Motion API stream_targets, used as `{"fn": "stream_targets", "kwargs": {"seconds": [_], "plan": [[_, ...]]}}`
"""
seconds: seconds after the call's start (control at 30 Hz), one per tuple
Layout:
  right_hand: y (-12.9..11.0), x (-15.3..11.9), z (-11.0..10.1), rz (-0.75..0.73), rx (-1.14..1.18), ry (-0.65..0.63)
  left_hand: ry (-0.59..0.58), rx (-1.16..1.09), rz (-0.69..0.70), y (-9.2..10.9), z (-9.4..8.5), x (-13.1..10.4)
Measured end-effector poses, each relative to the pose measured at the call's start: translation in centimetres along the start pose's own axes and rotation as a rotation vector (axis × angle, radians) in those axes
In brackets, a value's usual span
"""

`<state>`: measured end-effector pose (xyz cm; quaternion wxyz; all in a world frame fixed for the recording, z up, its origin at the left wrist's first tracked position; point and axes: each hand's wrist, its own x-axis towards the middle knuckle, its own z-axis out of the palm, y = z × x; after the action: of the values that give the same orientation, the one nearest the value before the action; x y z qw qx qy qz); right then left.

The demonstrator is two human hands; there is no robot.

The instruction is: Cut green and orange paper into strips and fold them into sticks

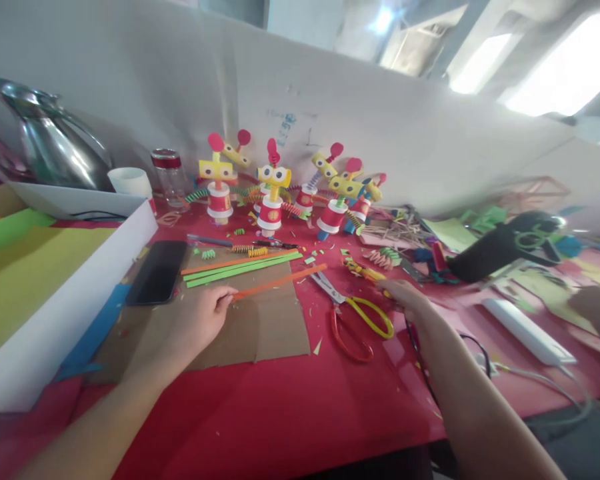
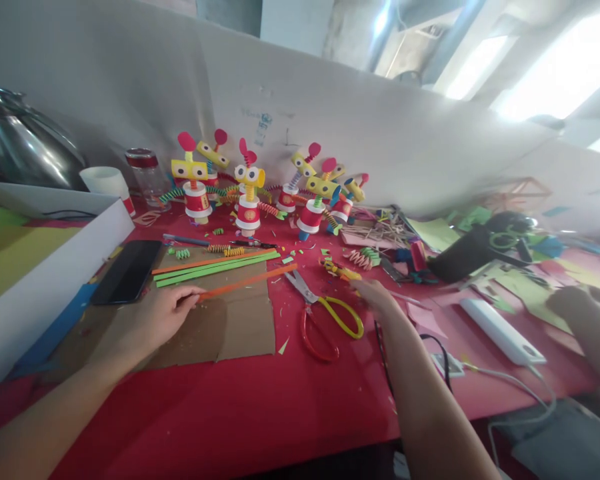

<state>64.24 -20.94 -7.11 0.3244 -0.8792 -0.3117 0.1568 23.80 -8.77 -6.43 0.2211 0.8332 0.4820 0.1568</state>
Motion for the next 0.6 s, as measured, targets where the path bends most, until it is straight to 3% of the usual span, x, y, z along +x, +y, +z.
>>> {"fn": "stream_targets", "kwargs": {"seconds": [0.17, 0.23, 0.33, 0.47, 0.6], "plan": [[-2.3, -2.6, -0.9, -0.058, 0.352, 0.077, 0.06, 0.096, 0.027, -0.1, 0.4, -0.1], [-3.5, -4.5, -0.9, -0.086, 0.517, -0.021, 0.087, 0.176, -0.013, 0.3, 0.5, -0.4], [-5.4, -7.5, 0.0, -0.054, 0.823, -0.325, 0.113, 0.321, 0.004, 1.2, 0.6, -1.2], [-7.3, -11.2, 2.9, 0.003, 0.926, -0.392, 0.056, 0.409, 0.082, 1.8, 0.8, -1.7], [-8.3, -13.7, 5.7, -0.062, 0.825, -0.41, 0.019, 0.287, 0.052, 1.3, 0.7, -1.1]]}}
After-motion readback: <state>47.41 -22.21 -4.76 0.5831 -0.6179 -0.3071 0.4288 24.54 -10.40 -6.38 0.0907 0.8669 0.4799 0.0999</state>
